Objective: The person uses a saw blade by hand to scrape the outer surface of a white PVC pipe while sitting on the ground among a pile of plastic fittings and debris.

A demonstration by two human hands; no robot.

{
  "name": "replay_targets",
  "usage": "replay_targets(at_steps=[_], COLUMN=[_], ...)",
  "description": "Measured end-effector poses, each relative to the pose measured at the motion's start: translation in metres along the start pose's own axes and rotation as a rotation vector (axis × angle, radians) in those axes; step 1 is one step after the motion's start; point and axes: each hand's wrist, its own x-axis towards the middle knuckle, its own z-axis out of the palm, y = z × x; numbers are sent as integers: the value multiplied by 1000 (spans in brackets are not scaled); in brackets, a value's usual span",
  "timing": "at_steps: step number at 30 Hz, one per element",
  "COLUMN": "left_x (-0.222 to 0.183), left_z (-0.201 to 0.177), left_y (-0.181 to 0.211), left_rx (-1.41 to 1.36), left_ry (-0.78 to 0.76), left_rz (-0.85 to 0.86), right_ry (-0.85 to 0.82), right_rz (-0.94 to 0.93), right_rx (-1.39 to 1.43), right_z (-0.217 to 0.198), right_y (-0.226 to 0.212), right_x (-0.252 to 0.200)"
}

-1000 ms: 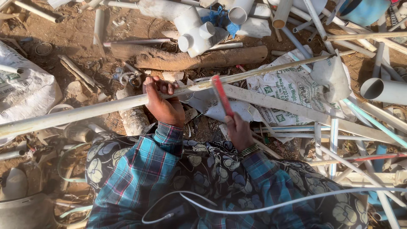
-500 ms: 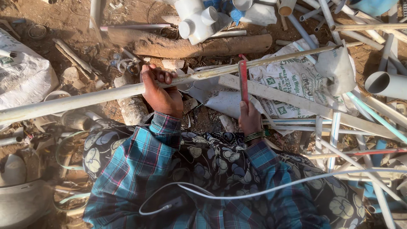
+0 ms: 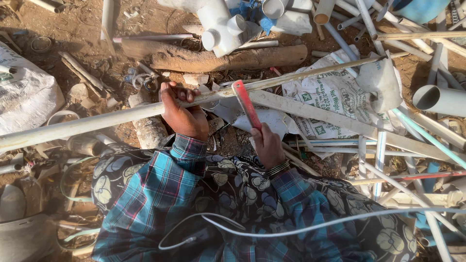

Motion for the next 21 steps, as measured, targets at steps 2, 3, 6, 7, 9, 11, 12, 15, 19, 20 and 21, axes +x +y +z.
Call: replay_targets(at_steps=[2,3,6,7,9,11,12,15,19,20,21], left_x=[-5,-5,-6,-4,0,-2,-4,-9,-5,-5,-5], left_z=[-3,-3,-3,-3,0,3,5,11,12,10,9], left_y=[-1,-1,0,1,4,5,6,-1,-3,-3,-2], left_rx=[-23,-32,-36,-29,-14,-12,-9,5,-35,-35,-35], left_ry=[-22,-41,16,19,21,-5,-16,-77,-70,-75,-83], left_rz=[-9,-17,-31,-25,-13,-9,-9,25,12,8,4], right_ry=[15,30,225,207,174,123,97,165,54,38,23], right_rz=[180,272,358,305,199,229,248,599,286,221,156], right_rx=[15,25,-24,12,84,89,92,232,179,224,270], right_z=[1,1,-20,-17,-10,-25,-31,-44,-23,-10,-4], right_y=[15,22,41,37,24,22,22,34,23,12,6], right_x=[11,18,29,26,16,17,16,30,18,6,2])
